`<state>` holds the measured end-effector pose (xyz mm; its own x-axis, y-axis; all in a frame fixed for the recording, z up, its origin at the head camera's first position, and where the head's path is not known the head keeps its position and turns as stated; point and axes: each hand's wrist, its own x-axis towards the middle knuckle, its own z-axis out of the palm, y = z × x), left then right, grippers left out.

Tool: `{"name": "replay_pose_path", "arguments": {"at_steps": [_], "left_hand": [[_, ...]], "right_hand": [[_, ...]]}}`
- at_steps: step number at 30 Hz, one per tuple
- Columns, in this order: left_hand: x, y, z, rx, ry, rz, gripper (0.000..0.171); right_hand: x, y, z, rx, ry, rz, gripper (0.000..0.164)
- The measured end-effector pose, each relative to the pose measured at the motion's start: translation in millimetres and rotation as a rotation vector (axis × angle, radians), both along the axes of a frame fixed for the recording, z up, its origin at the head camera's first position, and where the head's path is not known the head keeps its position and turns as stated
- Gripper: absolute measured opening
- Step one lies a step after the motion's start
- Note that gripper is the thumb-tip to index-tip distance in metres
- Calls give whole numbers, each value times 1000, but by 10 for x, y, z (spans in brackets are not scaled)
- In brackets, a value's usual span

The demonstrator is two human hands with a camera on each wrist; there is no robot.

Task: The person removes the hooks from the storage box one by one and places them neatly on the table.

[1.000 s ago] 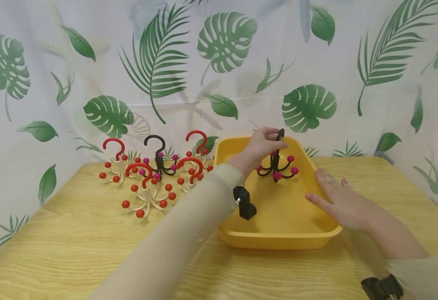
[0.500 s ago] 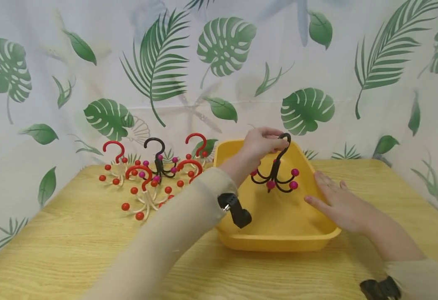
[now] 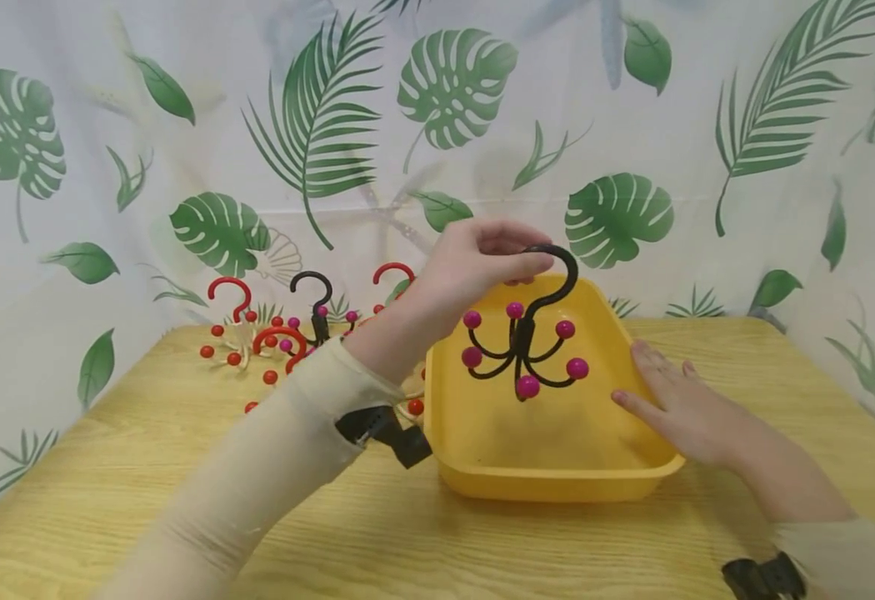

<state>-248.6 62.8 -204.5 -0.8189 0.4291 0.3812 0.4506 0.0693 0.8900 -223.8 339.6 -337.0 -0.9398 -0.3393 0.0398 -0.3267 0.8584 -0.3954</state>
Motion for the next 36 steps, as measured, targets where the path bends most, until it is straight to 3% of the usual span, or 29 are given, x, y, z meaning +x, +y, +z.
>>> {"name": "replay_pose_path", "arguments": {"at_steps": [3,6,10,14,22,26,33,36], "left_hand": [[99,-259,82,3,48,-24,19],[185,-545,127,19,124,-1,17],[281,-961,141,37,195,80,16],[361,-1393,133,38,220,176,19],[429,-2169,105,69,308,342,14],[425,-2509,20,71,316,416,12],[335,-3023,-252,229,258,437,12],[268,-3199,-387,246,230,460,12]], "right_hand": [[-14,5,-3,1,4,10,78],[-25,16,-3,-4,8,21,78],[-30,29,-16,-17,8,25,78],[-26,13,-42,-28,5,26,78],[-5,-6,-30,-31,5,23,77],[-6,-19,-24,-25,3,25,77],[-12,-21,-13,-14,8,23,78],[-17,-19,-21,-13,9,26,78]]}}
